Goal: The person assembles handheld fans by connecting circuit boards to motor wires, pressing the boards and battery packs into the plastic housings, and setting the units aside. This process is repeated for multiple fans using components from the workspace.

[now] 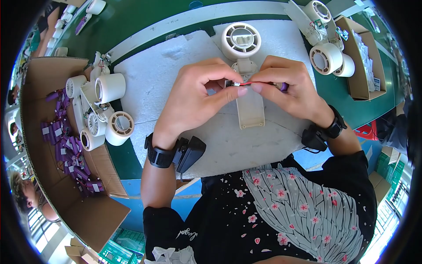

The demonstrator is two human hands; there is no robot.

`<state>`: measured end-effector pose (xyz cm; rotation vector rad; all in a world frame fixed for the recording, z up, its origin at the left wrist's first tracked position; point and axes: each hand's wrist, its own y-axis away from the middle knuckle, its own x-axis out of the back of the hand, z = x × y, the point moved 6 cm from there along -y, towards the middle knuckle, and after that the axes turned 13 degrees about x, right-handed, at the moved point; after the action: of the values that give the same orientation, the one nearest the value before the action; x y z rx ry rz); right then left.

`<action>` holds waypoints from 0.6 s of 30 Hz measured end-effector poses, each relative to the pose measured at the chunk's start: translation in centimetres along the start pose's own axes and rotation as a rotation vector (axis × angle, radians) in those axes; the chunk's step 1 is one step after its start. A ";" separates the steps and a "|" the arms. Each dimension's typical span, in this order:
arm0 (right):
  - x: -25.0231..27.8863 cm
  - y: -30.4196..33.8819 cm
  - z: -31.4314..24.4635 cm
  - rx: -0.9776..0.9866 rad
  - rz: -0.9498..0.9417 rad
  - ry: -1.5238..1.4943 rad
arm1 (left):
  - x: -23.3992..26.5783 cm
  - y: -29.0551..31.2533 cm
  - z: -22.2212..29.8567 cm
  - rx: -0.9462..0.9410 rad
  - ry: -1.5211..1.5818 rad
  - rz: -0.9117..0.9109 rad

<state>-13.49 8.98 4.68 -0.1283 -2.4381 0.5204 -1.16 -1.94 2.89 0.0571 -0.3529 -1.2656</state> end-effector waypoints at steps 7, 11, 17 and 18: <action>-0.4 0.1 0.5 -0.025 0.056 -0.078 | 0.1 0.0 -0.6 0.070 0.151 -0.041; -0.4 0.1 0.4 0.016 0.001 -0.091 | 0.3 0.0 -0.9 0.148 0.268 -0.113; -0.9 -0.1 0.0 0.019 -0.061 -0.064 | 0.6 -0.3 -1.0 0.174 0.278 -0.111; -0.9 -0.1 -0.1 0.012 -0.055 -0.059 | 0.6 -0.2 -1.0 0.174 0.279 -0.111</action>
<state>-12.71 8.69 4.25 -0.0412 -2.4882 0.5209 -0.93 -2.74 2.06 0.4024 -0.2199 -1.3143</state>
